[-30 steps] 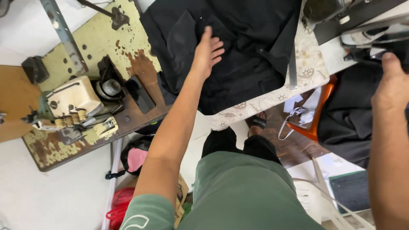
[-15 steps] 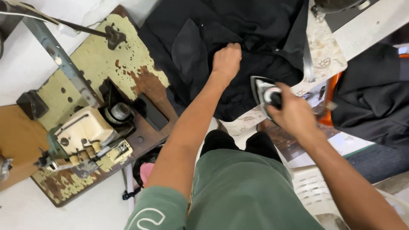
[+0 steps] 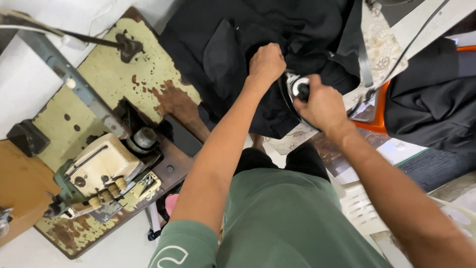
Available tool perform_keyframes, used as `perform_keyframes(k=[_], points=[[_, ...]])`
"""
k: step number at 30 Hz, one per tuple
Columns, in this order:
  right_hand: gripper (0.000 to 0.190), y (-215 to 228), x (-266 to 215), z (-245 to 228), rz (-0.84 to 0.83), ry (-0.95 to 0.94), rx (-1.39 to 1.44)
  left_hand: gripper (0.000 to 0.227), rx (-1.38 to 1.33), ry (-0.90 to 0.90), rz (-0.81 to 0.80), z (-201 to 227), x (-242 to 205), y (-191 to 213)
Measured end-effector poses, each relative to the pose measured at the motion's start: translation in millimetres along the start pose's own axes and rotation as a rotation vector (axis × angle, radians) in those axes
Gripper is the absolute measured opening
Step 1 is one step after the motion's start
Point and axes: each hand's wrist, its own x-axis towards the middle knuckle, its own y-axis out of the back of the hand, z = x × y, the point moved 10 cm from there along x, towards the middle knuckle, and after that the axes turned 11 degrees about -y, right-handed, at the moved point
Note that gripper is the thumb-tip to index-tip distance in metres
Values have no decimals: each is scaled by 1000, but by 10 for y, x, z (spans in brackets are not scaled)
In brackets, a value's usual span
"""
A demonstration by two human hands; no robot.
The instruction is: Ironing a pair of black pants on a workbench using a hand iron and a water bottle for dampening.
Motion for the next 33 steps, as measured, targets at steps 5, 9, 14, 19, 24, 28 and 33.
perform_keyframes(k=[5, 9, 14, 19, 24, 28, 33], points=[[50, -38, 135, -81, -14, -11, 78, 20, 323, -279, 268, 211, -380, 67], [61, -265, 141, -161, -106, 130, -180, 19, 594, -492, 102, 492, -1233, -334], [60, -238, 295, -105, -93, -6, -72, 14, 607, -514, -77, 5, -1656, -1384], [59, -279, 180, -147, -163, 80, -223, 11, 588, -557, -64, -137, -1649, -1496], [62, -185, 201, 157, -17, -87, -69, 10, 583, -519, 46, 26, -1656, -1234], [64, -155, 41, 87, -99, -39, -179, 13, 494, -536, 177, 245, -1691, -920], [64, -183, -85, -28, -147, 70, -239, 21, 487, -519, 154, 249, -1743, -1079]])
